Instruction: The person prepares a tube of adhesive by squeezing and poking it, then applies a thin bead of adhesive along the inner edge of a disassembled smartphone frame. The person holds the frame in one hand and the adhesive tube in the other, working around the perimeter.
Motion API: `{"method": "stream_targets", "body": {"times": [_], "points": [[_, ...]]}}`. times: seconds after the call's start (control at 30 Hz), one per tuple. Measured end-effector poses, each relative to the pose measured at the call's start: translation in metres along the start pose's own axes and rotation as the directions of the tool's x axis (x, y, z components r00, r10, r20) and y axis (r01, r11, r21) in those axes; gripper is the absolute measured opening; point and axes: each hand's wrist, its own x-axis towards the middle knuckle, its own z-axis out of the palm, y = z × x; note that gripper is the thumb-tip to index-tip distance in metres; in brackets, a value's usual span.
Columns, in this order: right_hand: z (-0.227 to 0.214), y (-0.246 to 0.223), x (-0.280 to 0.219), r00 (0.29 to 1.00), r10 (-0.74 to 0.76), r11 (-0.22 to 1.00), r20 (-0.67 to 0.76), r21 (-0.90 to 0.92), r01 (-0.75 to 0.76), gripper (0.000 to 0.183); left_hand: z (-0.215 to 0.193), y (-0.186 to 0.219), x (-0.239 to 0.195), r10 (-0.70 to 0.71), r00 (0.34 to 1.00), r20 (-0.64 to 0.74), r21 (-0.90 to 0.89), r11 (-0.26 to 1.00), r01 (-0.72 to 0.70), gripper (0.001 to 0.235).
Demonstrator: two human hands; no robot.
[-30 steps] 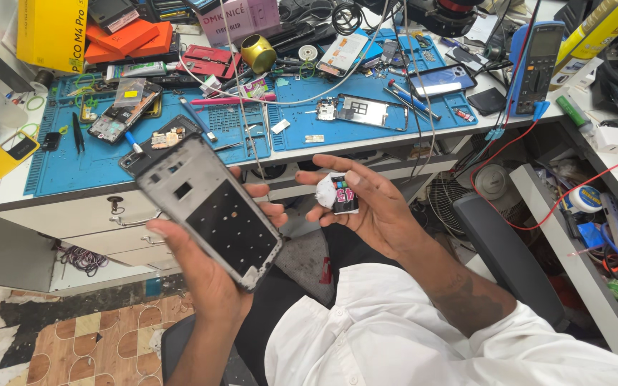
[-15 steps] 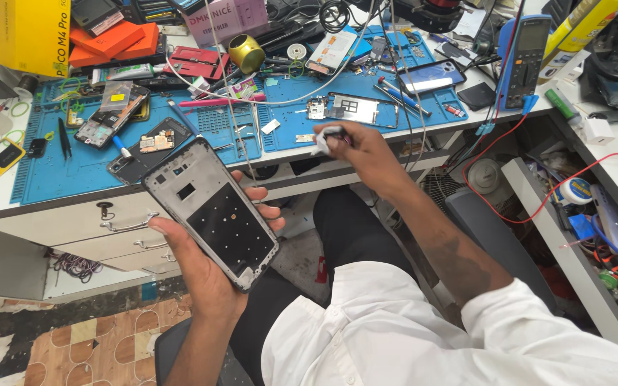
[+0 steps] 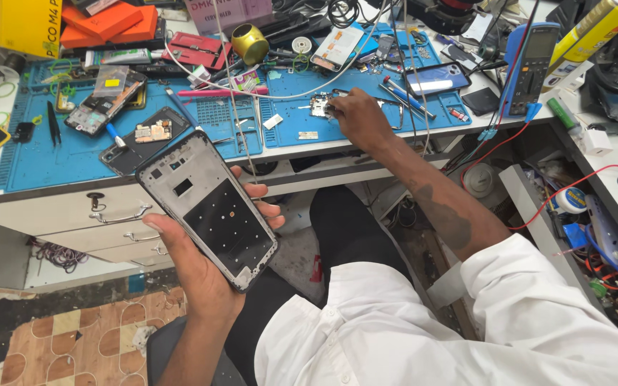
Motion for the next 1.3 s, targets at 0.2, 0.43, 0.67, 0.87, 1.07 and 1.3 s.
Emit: {"method": "stream_targets", "body": {"times": [0.2, 0.43, 0.67, 0.87, 1.07, 1.3], "points": [[-0.011, -0.007, 0.000, 0.997, -0.073, 0.991, 0.022, 0.115, 0.070, 0.013, -0.002, -0.001, 0.000, -0.019, 1.000, 0.005, -0.049, 0.999, 0.019, 0.103], [-0.025, -0.011, -0.002, 0.994, -0.045, 0.999, 0.103, 0.026, 0.043, 0.014, -0.003, -0.001, -0.002, -0.010, 1.000, 0.017, -0.059, 0.998, 0.010, 0.100], [-0.033, -0.007, 0.007, 0.997, 0.011, 0.997, 0.079, 0.076, -0.017, 0.016, -0.001, 0.000, -0.003, 0.014, 1.000, 0.027, -0.026, 1.000, -0.013, 0.098], [-0.041, -0.004, 0.008, 0.979, 0.045, 0.992, 0.199, 0.108, -0.068, 0.025, 0.000, 0.001, 0.001, 0.009, 1.000, 0.023, -0.038, 0.999, -0.008, 0.098], [-0.035, 0.001, 0.016, 0.977, 0.006, 1.000, 0.212, 0.023, -0.011, 0.021, -0.002, -0.001, 0.000, 0.016, 0.999, 0.029, -0.012, 1.000, -0.016, 0.097], [-0.016, -0.002, 0.006, 0.985, -0.114, 0.982, 0.125, -0.134, 0.131, 0.011, 0.002, 0.001, -0.007, 0.040, 0.998, 0.056, 0.008, 0.999, -0.041, 0.098]]}}
